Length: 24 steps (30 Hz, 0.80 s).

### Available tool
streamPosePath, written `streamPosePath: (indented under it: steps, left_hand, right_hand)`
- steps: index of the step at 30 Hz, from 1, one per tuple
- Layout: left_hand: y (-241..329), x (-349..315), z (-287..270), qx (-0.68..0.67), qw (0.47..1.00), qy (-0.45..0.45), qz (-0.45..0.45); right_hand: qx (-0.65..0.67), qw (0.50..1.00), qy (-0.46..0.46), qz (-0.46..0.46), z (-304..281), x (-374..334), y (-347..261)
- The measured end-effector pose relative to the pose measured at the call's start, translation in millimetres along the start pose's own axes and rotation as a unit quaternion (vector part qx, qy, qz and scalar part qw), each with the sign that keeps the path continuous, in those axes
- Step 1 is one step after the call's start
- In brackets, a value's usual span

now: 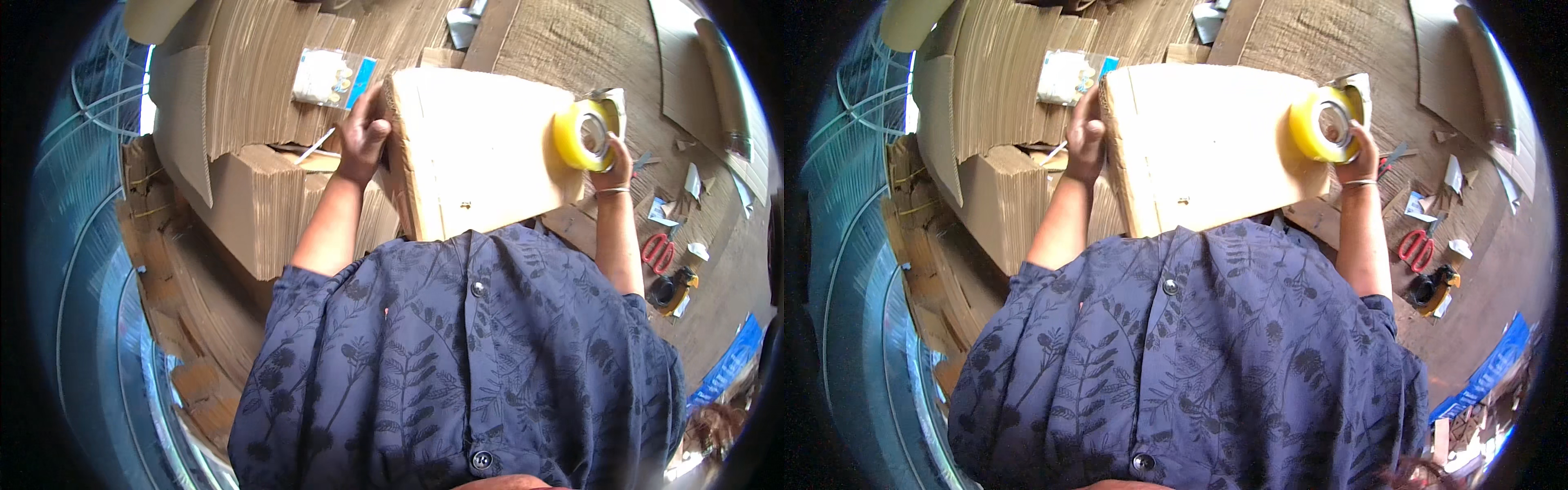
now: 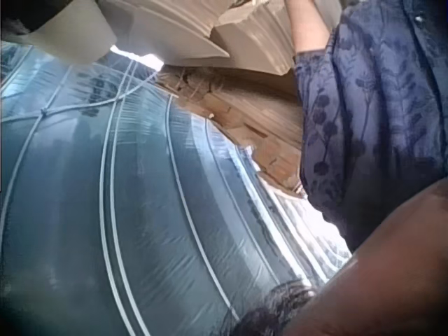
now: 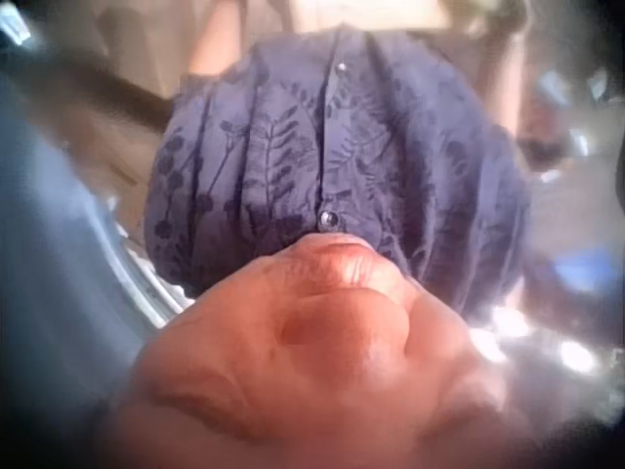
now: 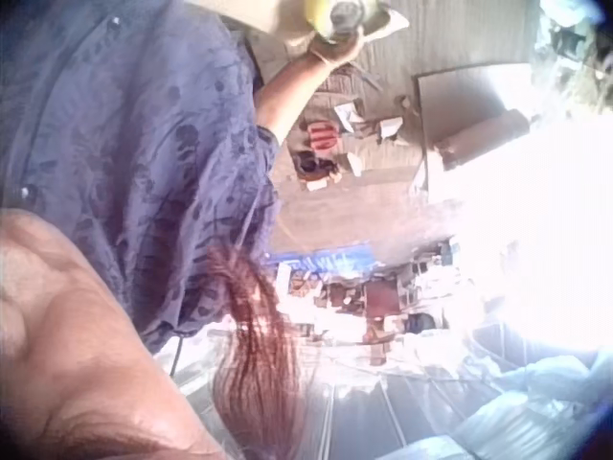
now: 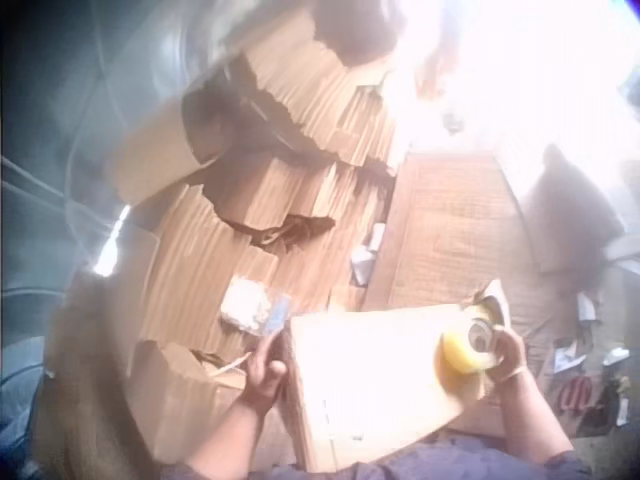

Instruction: The person assembles a triangular cardboard structure by folding and taping the edges. They use a handheld tape dispenser to secure the seams and then trim excess tape with scissors. The finished piece is placed on a pile of cardboard scraps.

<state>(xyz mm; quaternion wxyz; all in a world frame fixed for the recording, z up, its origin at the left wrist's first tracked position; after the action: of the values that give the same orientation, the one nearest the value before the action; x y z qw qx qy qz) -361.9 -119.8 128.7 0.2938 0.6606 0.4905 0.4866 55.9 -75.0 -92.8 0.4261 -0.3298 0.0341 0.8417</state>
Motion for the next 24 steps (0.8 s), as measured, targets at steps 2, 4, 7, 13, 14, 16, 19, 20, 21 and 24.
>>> streamPosePath:
  steps: [2,4,7,13,14,16,19,20,21,24]
  left_hand:
    - [-7.6,30.0,24.3,-0.059,0.997,-0.038,0.043]
    - [-26.5,38.7,54.3,-0.142,0.988,-0.055,0.017]
    - [-54.7,29.6,94.8,-0.060,0.988,-0.137,0.034]
    - [-104.5,-58.6,172.8,0.117,0.972,-0.204,0.028]
    - [-102.0,-64.4,178.6,0.133,0.968,-0.212,0.036]
    - [-96.9,-66.3,187.6,0.133,0.972,-0.192,0.031]
    - [-93.6,-60.6,182.2,0.108,0.975,-0.193,0.029]
    - [-82.4,-50.0,176.9,0.061,0.982,-0.178,-0.012]
    - [-61.6,-38.0,169.2,0.012,0.985,-0.164,-0.053]
    - [-71.5,-57.4,178.7,-0.329,0.884,-0.101,-0.317]
  right_hand:
    - [0.001,0.994,-0.078,-0.075,-6.9,-2.4,-54.7]
    - [0.023,0.988,-0.060,-0.137,3.6,-16.6,-96.4]
    - [0.046,0.978,-0.118,-0.166,-6.1,-26.0,-137.4]
    - [0.052,0.985,-0.056,-0.155,-62.9,-38.2,-145.8]
    - [0.065,0.981,-0.007,-0.183,-65.7,-50.0,-142.1]
    - [0.067,0.969,0.031,-0.234,-45.4,-88.1,-131.2]
    - [-0.205,0.968,0.037,-0.143,-16.5,-126.0,-93.9]
    - [-0.315,0.932,0.096,-0.149,6.6,-137.1,-78.0]
    - [-0.420,0.882,0.154,-0.149,29.3,-147.1,-62.0]
    - [-0.602,0.738,0.144,-0.269,112.8,-156.3,4.8]
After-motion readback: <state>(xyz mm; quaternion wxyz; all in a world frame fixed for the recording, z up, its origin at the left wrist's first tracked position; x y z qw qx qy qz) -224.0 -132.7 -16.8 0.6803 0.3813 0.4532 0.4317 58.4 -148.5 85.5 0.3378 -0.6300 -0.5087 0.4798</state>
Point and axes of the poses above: each hand's wrist, its own x-axis towards the middle knuckle, its own z-axis out of the palm, y = z × x, the point moved 5 cm from there along x, towards the middle knuckle, and after that the axes turned 15 degrees about z, right-handed, at the moved point
